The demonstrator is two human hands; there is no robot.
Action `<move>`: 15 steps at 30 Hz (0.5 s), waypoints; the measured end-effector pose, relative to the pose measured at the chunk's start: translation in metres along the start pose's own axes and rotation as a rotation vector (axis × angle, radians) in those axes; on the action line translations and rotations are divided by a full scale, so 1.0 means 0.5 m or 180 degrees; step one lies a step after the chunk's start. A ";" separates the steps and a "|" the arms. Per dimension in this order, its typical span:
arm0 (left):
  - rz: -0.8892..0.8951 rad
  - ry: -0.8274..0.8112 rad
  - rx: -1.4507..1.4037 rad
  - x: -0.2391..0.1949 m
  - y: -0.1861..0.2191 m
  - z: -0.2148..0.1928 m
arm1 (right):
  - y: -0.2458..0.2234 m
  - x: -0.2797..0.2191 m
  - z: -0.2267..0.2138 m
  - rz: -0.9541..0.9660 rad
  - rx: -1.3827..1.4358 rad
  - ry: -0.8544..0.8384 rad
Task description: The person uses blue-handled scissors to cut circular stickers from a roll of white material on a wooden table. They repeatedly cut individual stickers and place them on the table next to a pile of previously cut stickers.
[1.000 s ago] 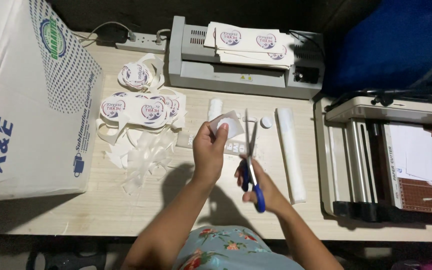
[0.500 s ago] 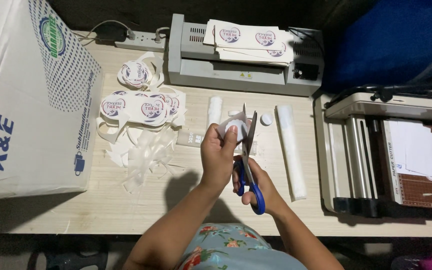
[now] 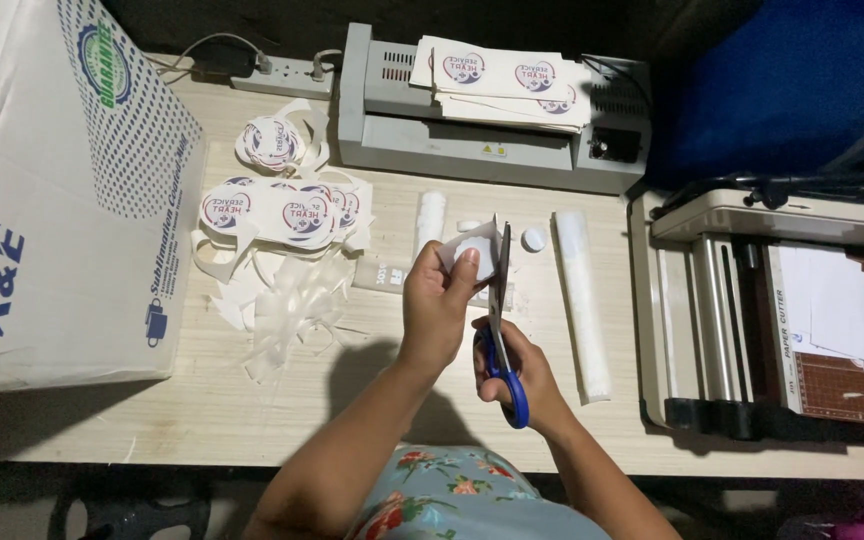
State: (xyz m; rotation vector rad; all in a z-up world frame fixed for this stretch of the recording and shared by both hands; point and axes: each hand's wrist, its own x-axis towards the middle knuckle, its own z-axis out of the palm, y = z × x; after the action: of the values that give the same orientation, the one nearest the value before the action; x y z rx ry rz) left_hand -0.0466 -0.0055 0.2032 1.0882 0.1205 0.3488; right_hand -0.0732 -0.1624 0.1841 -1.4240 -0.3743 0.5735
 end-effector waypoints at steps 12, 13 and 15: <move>0.0067 -0.0181 0.0315 -0.014 0.010 0.008 | 0.011 -0.005 0.001 0.0084 0.0236 0.0046; 0.0072 -0.0182 0.0314 -0.012 0.009 0.005 | 0.011 -0.003 0.001 0.0079 0.0233 0.0045; -0.0014 -0.0240 0.0534 -0.011 0.007 -0.001 | 0.011 -0.002 0.001 -0.0092 0.0206 -0.0111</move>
State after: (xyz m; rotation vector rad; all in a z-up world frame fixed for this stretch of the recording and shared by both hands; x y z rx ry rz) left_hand -0.0525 -0.0052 0.2056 1.2652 0.0861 0.2972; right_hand -0.0751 -0.1623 0.1787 -1.3457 -0.4001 0.5828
